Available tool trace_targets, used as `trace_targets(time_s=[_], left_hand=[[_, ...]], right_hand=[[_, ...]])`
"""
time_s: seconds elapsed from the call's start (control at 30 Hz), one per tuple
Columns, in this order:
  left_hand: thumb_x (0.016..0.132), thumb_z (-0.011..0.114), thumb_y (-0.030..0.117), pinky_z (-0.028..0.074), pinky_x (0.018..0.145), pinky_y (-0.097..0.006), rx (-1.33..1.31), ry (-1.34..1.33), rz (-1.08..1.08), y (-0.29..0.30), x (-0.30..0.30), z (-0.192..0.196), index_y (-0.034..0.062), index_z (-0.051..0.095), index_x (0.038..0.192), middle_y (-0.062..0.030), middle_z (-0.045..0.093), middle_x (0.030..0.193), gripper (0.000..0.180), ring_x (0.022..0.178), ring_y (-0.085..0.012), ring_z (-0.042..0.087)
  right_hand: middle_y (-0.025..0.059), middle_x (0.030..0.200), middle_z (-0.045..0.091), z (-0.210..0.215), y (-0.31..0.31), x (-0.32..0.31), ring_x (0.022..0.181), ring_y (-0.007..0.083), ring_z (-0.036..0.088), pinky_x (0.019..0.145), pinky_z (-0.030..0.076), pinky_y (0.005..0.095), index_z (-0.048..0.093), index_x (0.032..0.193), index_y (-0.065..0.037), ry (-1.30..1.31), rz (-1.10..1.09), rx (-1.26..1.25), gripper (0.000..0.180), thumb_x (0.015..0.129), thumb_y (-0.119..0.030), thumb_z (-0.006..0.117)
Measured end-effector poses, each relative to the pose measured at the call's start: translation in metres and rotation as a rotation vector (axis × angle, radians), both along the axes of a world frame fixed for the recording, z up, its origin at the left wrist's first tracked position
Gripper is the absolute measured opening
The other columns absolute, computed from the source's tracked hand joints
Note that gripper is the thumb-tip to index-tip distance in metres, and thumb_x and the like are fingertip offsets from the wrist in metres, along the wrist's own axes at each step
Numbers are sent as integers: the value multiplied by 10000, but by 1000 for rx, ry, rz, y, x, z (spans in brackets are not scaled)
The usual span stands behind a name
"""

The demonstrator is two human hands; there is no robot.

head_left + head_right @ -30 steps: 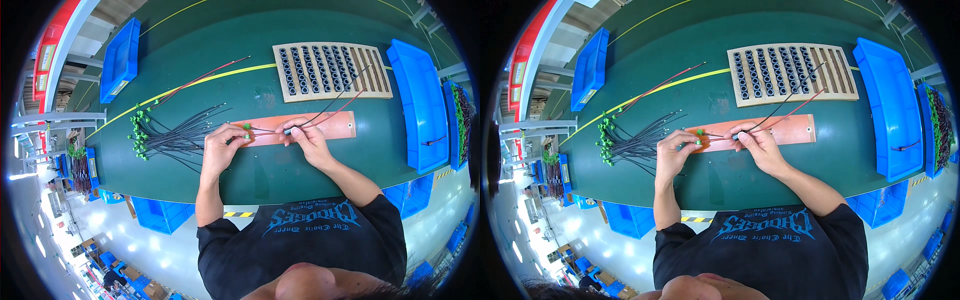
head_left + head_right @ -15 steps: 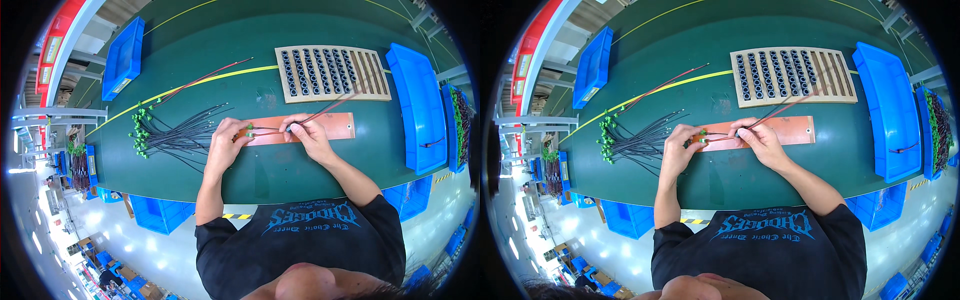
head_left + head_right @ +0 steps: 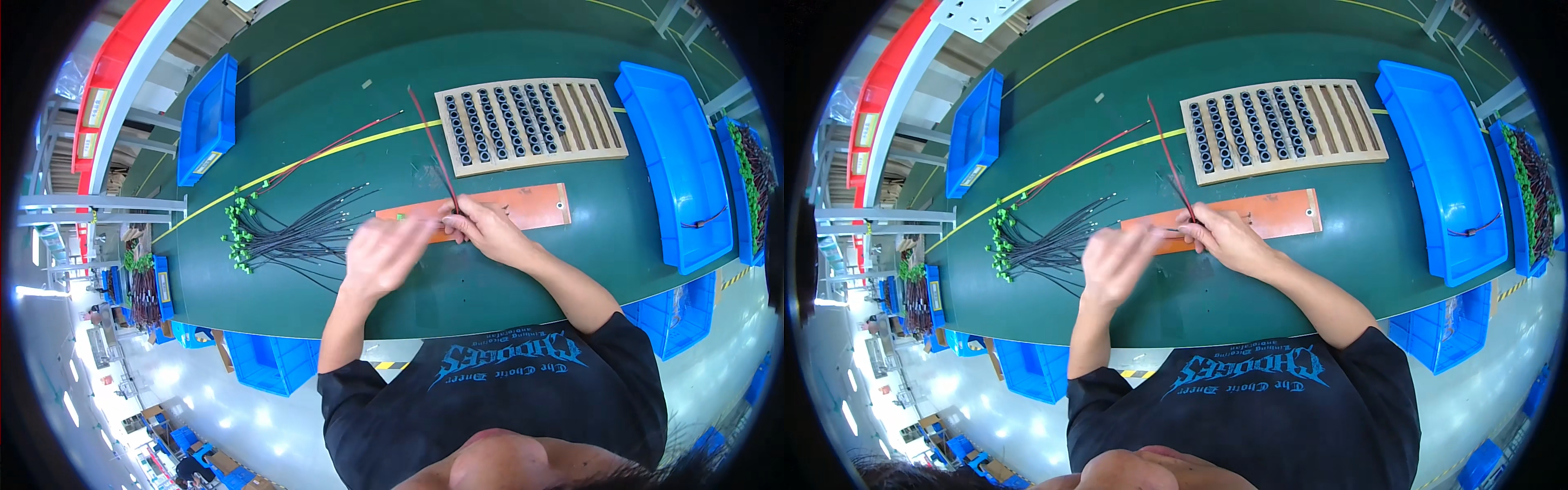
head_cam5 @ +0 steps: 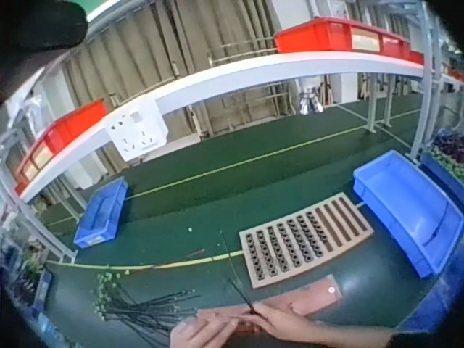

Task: The person assembles wire harnesses at a factory workstation. They pick up black wires with green connectors, strip the ends using a handheld tool, and insert the wires into a wooden jig with circular slots. The person then secures the wires with a black zip tie and places the finished unit into a blue bin.

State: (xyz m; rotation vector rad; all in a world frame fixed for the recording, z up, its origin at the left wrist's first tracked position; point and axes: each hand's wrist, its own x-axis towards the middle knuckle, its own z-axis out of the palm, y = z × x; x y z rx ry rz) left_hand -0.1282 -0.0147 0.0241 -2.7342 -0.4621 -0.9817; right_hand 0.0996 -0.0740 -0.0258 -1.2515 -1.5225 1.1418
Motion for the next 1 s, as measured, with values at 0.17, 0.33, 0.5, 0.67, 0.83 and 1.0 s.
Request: trace_targets(time_s=[0.17,0.33,0.5,0.67,0.83,1.0], left_hand=[[833,653,190,487,789,-317,262,448,-17,13,39,20,34,674,1257,-109,650,1253,452,939,-167,611],[708,665,81,545,700,-330,88,384,130,53,25,29,-3,644,992,-98,630,1000,297,855,-227,626],[696,661,13,581,737,-365,54,318,495,72,-14,34,-30,650,985,-118,617,961,293,894,-267,639],[906,655,-90,586,801,-287,-846,-652,268,38,21,0,-12,759,1011,-144,744,991,167,841,-196,751],[980,647,-35,588,756,-270,-1406,-1062,4,-8,82,-60,-36,697,1068,-99,747,979,101,860,-138,714],[989,646,-11,566,786,-282,-1716,-1132,1,-11,88,-78,-17,667,1049,-124,730,1078,64,871,-139,677]], right_hand=[[106,790,692,-14,-2,1,691,207,687,657,540,353,594,1047,9,-150,27,122,125,1039,-115,582],[106,791,683,-15,-1,-5,682,197,680,646,536,346,603,1038,9,19,-17,55,154,1039,-144,597],[94,788,675,-19,-2,-5,688,172,674,647,540,326,615,1060,11,54,-35,23,152,1042,-139,595],[79,780,668,-19,-5,-7,704,161,674,654,546,315,620,1055,12,87,-67,22,135,1036,-121,604],[117,776,691,-27,-7,-7,711,221,704,654,556,340,616,1049,21,1,-74,135,149,1025,-125,622],[155,789,698,-23,-7,-5,726,280,716,657,558,364,631,1041,19,-45,-117,131,173,993,-144,667]])
